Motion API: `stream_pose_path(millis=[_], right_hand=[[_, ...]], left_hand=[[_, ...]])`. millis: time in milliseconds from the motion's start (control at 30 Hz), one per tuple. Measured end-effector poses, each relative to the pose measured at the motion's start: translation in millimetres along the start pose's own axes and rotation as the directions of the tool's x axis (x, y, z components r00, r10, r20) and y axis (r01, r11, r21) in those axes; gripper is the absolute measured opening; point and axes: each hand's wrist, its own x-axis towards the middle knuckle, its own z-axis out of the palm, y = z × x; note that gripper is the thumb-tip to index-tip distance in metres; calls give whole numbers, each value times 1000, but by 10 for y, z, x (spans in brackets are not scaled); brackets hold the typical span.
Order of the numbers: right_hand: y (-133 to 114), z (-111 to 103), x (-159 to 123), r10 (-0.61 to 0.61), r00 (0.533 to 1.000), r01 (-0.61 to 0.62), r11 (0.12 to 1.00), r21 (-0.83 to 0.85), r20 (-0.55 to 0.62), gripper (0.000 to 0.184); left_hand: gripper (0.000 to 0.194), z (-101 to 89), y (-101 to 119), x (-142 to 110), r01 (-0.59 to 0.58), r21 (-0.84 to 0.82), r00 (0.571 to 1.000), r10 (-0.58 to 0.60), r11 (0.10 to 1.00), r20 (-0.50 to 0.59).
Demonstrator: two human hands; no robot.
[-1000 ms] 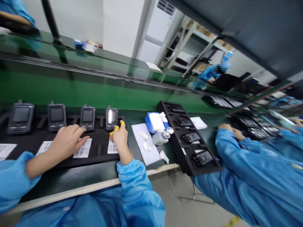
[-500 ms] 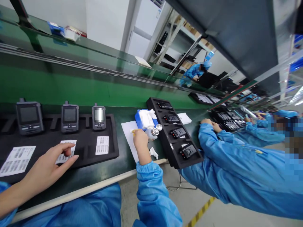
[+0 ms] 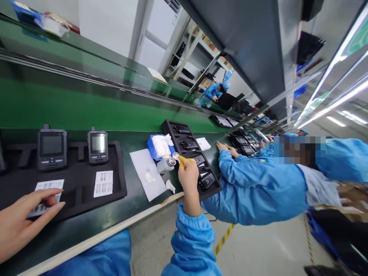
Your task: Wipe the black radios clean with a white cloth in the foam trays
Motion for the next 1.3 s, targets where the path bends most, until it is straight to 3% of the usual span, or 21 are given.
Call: stream_pose_path(millis=[100, 200, 300, 333, 400, 467, 567, 700, 867, 1067, 1167, 1300], right_hand=[[-32, 4, -35, -39, 997, 50, 982, -184, 64, 24], [-76, 2, -111, -86, 989, 119, 950, -290, 123, 22], [-117, 33, -78, -165, 977, 203, 915, -347, 137, 23], [-166, 82, -48, -250, 961, 277, 886, -371, 121, 24], [-364, 260, 3, -453, 885, 461, 821, -337, 107, 25], [-686, 532, 14, -624, 772, 635, 746, -201, 122, 25], [-1230, 1008, -6, -748, 643, 764, 641, -71, 167, 30], [-1655, 1498, 44, -813, 541, 838, 541, -63, 217, 31], [-1625, 1715, 70, -873, 423, 905, 421, -62, 242, 25], [-1348, 1614, -229, -934, 291, 950, 307, 50, 206, 22], [-1375, 1621, -198, -928, 299, 950, 312, 29, 223, 23], [-1493, 1709, 1, -883, 411, 911, 405, -75, 228, 26]], left_hand=[[37, 21, -20, -35, -79, 0, 997, 79, 997, -15], [29, -7, 9, -101, -242, 34, 967, 244, 970, -73], [20, -56, 116, -139, -352, 114, 934, 356, 929, -18], [19, -60, 166, -136, -373, 142, 927, 376, 917, 8], [18, -27, 272, -98, -413, 194, 910, 411, 890, 55], [22, 62, 363, -22, -451, 241, 893, 434, 860, 119], [46, 255, 435, 129, -455, 302, 889, 410, 838, 203], [67, 447, 424, 282, -389, 354, 920, 337, 851, 200], [76, 497, 393, 307, -332, 365, 943, 294, 870, 157], [75, 531, 390, 318, -307, 322, 949, 264, 895, 172], [74, 554, 381, 321, -310, 322, 949, 273, 895, 155], [73, 563, 371, 313, -308, 337, 949, 264, 890, 170]])
